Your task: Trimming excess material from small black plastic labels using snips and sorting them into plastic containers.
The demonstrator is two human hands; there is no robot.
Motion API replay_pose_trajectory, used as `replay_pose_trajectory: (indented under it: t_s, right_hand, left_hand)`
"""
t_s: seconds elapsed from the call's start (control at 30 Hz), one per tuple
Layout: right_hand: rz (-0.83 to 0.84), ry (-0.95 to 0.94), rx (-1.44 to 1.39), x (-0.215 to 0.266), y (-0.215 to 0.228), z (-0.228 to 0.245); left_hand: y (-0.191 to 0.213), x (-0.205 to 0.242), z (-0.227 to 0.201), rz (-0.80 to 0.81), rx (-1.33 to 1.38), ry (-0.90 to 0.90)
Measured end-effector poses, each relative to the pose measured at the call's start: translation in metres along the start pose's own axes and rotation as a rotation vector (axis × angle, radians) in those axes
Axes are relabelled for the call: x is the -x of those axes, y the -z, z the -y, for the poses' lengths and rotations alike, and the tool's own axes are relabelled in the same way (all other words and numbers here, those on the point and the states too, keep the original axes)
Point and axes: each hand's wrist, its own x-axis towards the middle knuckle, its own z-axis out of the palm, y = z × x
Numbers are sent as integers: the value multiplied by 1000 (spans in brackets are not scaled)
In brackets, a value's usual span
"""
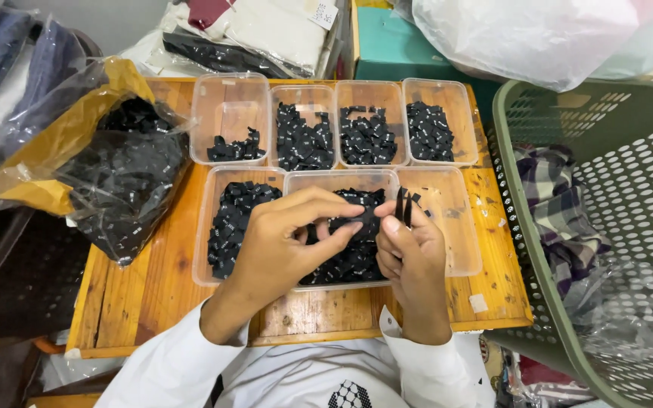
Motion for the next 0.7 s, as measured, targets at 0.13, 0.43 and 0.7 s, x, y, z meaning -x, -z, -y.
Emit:
replay_pose_trajectory:
  t_s: [0.13, 0.43, 0.7]
  right_hand:
    - [20, 2, 43, 4, -9, 6]
    - [29, -8, 94, 2, 0, -1]
    - [-97, 32, 36, -5, 30, 14]
  left_hand:
    - [-2, 2, -2, -7, -11, -7]
    - [-8, 8, 7, -28, -4, -27]
    - [19, 15, 22, -4, -275, 62]
